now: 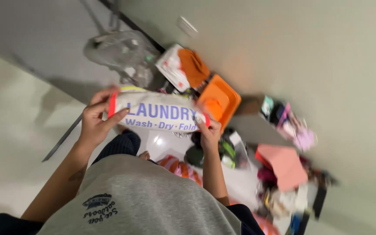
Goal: The recorder is sorting various skincare sachets and toiletries on a table and packing some into a small pouch.
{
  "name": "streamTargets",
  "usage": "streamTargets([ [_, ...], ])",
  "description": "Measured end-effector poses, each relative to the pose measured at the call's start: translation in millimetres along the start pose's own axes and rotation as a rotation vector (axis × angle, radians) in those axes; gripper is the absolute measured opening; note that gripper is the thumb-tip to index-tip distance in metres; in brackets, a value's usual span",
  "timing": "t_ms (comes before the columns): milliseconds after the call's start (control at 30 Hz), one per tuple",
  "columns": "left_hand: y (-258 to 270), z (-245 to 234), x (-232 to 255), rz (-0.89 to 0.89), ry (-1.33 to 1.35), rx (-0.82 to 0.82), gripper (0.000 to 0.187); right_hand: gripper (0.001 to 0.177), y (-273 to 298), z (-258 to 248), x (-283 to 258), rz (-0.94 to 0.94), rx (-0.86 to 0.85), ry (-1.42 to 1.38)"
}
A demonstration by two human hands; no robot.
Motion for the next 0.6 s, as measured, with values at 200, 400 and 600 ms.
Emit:
streamTargets([
  [200, -8, -29, -86, -0.506, 0.266, 0.298, 0.016, 0.024, -87, 76, 104, 0.411, -0.187, -0.266],
  [400, -94, -21, -82, -0.460, 0.104, 0.316, 0.068, 0.085, -165, 178, 96, 0.420, -0.502, -0.239],
  [600, -131, -24, -123, -0.564, 0.212, 0.664, 0.078, 0.072, -210, 294, 141, 1.117, -0.330, -1.209],
])
Point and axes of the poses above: each hand's wrist, its own y-axis away from the middle knuckle, its own z-axis out of the palm, x = y × z, the point moved 4 cm from there along -y, towards the middle knuckle, and after that the axes turned 11 degrees about x, right-handed, at the moved point
